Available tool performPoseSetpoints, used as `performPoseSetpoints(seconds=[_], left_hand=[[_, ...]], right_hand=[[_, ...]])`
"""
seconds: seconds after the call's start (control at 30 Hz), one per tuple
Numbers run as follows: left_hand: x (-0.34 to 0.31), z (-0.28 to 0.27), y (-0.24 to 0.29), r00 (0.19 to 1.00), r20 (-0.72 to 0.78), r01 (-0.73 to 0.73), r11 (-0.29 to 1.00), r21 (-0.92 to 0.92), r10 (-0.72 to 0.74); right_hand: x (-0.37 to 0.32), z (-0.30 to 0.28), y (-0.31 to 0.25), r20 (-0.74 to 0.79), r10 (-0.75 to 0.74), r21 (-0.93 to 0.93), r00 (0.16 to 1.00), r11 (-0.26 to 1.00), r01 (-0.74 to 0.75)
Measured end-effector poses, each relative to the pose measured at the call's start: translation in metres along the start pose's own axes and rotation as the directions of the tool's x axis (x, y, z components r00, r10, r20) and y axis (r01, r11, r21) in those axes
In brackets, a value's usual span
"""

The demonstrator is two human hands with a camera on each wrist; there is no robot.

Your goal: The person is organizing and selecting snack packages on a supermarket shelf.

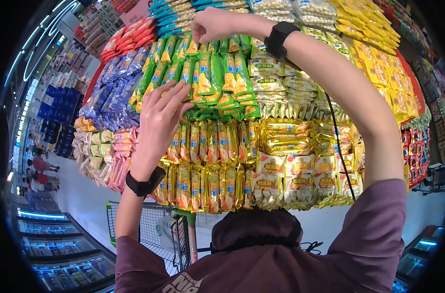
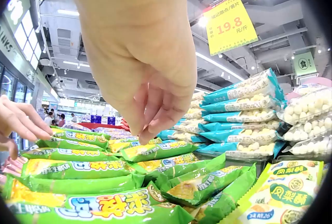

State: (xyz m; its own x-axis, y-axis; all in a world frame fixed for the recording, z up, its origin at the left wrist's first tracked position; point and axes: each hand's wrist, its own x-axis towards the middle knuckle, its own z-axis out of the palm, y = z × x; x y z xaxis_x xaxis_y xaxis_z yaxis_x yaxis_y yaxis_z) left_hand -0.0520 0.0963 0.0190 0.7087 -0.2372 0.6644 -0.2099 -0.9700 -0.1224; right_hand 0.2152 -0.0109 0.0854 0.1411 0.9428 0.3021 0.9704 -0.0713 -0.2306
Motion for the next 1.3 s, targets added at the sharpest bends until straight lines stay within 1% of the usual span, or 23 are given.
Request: performPoseSetpoints(seconds=[0.07, 0.1, 0.2, 0.23, 0.33, 0.43, 0.53, 0.63, 0.73, 0.77, 0.8, 0.83, 0.87, 0.93, 1.0, 1.03, 1.07, 1.13, 1.23, 1.3], left_hand=[[0.004, 0.005, 0.003, 1.000, 0.010, -0.007, 1.000, -0.021, 0.007], [0.007, 0.008, 0.004, 1.000, 0.014, -0.010, 0.999, -0.030, 0.011], [0.015, 0.015, 0.008, 0.999, 0.020, -0.040, 0.999, -0.016, 0.040], [0.017, 0.016, 0.009, 0.999, 0.025, -0.046, 0.999, -0.002, 0.046], [0.017, 0.019, 0.006, 0.996, 0.060, -0.065, 0.998, 0.009, 0.064], [0.016, 0.018, 0.004, 0.996, 0.066, -0.066, 0.998, 0.004, 0.065], [0.015, 0.020, 0.003, 0.994, 0.068, -0.082, 0.997, 0.000, 0.082], [0.018, 0.008, 0.013, 0.999, 0.025, -0.048, 0.998, -0.030, 0.049], [0.011, -0.016, 0.007, 0.997, -0.058, 0.052, 0.998, 0.037, -0.050], [0.004, -0.021, -0.001, 0.992, -0.080, 0.107, 0.992, 0.063, -0.102], [-0.002, -0.025, -0.011, 0.983, -0.108, 0.160, 0.983, 0.085, -0.151], [-0.008, -0.029, -0.021, 0.971, -0.129, 0.215, 0.972, 0.092, -0.202], [-0.013, -0.031, -0.034, 0.964, -0.114, 0.250, 0.965, 0.084, -0.240], [-0.016, -0.035, -0.041, 0.946, -0.042, 0.322, 0.947, 0.008, -0.321], [-0.019, -0.035, -0.040, 0.930, -0.002, 0.367, 0.930, -0.020, -0.367], [-0.020, -0.034, -0.043, 0.953, 0.007, 0.303, 0.953, -0.018, -0.303], [-0.020, -0.031, -0.042, 0.951, 0.004, 0.308, 0.951, -0.015, -0.308], [-0.017, -0.030, -0.041, 0.975, 0.003, 0.221, 0.972, 0.079, -0.222], [-0.014, -0.029, -0.039, 0.985, 0.007, 0.169, 0.972, 0.163, -0.172], [-0.015, -0.028, -0.041, 0.985, -0.003, 0.169, 0.975, 0.143, -0.171]], right_hand=[[-0.003, 0.005, 0.003, 0.055, -0.009, 0.025, 0.998, 1.000, 0.008], [-0.004, 0.008, -0.001, 0.093, 0.018, 0.042, 0.995, 0.999, -0.022], [-0.010, 0.018, -0.010, 0.105, 0.071, 0.002, 0.992, 0.997, -0.071], [-0.011, 0.021, -0.012, 0.091, 0.050, 0.015, 0.995, 0.999, -0.052], [-0.014, 0.022, -0.014, 0.081, 0.067, 0.059, 0.994, 0.996, -0.071], [-0.018, 0.022, -0.012, 0.084, 0.032, 0.145, 0.996, 0.989, -0.044], [-0.020, 0.019, -0.007, 0.113, 0.029, 0.168, 0.993, 0.985, -0.048], [-0.021, 0.014, -0.004, 0.053, 0.046, 0.157, 0.998, 0.986, -0.053], [-0.018, 0.008, -0.008, 0.026, 0.015, 0.025, 1.000, 1.000, -0.016], [-0.016, 0.009, -0.009, 0.009, -0.013, 0.002, 1.000, 1.000, 0.013], [-0.012, 0.012, -0.008, -0.014, -0.056, 0.032, 0.998, 0.998, 0.056], [-0.009, 0.015, -0.014, -0.021, -0.066, 0.035, 0.998, 0.997, 0.067], [-0.005, 0.017, -0.021, -0.025, -0.082, 0.038, 0.996, 0.996, 0.083], [0.012, 0.028, -0.025, -0.015, -0.152, 0.064, 0.988, 0.986, 0.152], [0.023, 0.036, -0.033, 0.010, -0.145, 0.104, 0.989, 0.984, 0.143], [0.029, 0.042, -0.037, 0.010, -0.152, 0.119, 0.988, 0.982, 0.149], [0.036, 0.047, -0.041, 0.012, -0.157, 0.133, 0.988, 0.979, 0.154], [0.049, 0.054, -0.046, 0.025, -0.161, 0.123, 0.987, 0.980, 0.157], [0.058, 0.065, -0.050, 0.042, -0.119, 0.109, 0.992, 0.988, 0.114], [0.064, 0.070, -0.051, 0.050, -0.086, 0.093, 0.995, 0.992, 0.081]])
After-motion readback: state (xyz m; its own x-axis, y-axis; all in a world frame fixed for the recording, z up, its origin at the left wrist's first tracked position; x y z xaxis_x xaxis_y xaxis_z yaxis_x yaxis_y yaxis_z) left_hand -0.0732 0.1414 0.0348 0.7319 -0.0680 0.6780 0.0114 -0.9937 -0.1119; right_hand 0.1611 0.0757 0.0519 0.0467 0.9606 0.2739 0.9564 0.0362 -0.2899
